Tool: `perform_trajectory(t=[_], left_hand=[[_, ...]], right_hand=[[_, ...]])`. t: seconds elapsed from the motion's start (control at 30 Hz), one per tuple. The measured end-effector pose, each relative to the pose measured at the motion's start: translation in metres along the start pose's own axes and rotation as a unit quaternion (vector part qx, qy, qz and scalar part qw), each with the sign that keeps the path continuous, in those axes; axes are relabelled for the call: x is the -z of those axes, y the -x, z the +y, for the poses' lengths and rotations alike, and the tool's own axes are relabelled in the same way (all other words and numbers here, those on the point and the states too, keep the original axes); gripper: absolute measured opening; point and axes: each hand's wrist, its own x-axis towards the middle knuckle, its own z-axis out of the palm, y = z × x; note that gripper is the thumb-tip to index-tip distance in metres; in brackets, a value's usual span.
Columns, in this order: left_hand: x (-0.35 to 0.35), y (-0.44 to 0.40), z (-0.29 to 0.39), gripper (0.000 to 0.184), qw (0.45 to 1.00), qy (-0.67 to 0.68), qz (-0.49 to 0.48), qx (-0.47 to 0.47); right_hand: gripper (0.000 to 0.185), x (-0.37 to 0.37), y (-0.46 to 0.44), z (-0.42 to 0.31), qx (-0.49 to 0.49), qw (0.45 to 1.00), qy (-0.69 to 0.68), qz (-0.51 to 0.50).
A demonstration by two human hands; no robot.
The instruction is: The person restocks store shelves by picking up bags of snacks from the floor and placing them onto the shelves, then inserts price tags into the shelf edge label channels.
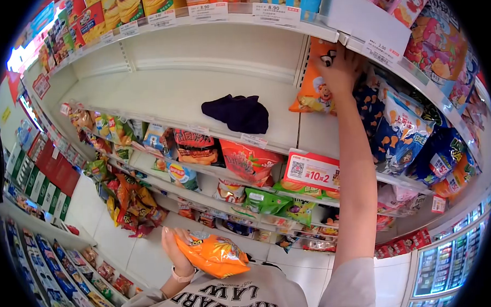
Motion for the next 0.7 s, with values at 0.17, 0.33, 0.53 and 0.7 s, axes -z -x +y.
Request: perform_trajectory(t=[0.17, 0.33, 0.53, 0.7], left_hand=[[-0.004, -0.011, 0.001, 0.030, 1.000, -0.011, -0.014, -0.015], [-0.001, -0.014, 0.005, 0.031, 1.000, -0.007, 0.003, -0.003], [0.009, -0.021, 0.001, 0.028, 0.999, -0.037, 0.001, -0.024], [-0.007, -0.028, 0.017, 0.030, 0.999, 0.001, -0.025, -0.041]], right_hand=[[0.078, 0.005, 0.002, -0.018, -0.064, 0.994, 0.087, -0.030], [0.067, 0.003, -0.001, -0.026, -0.111, 0.990, 0.078, -0.039], [0.057, -0.016, -0.003, -0.030, -0.142, 0.982, 0.123, 0.008], [0.056, -0.025, -0.006, -0.031, -0.158, 0.979, 0.123, 0.031]])
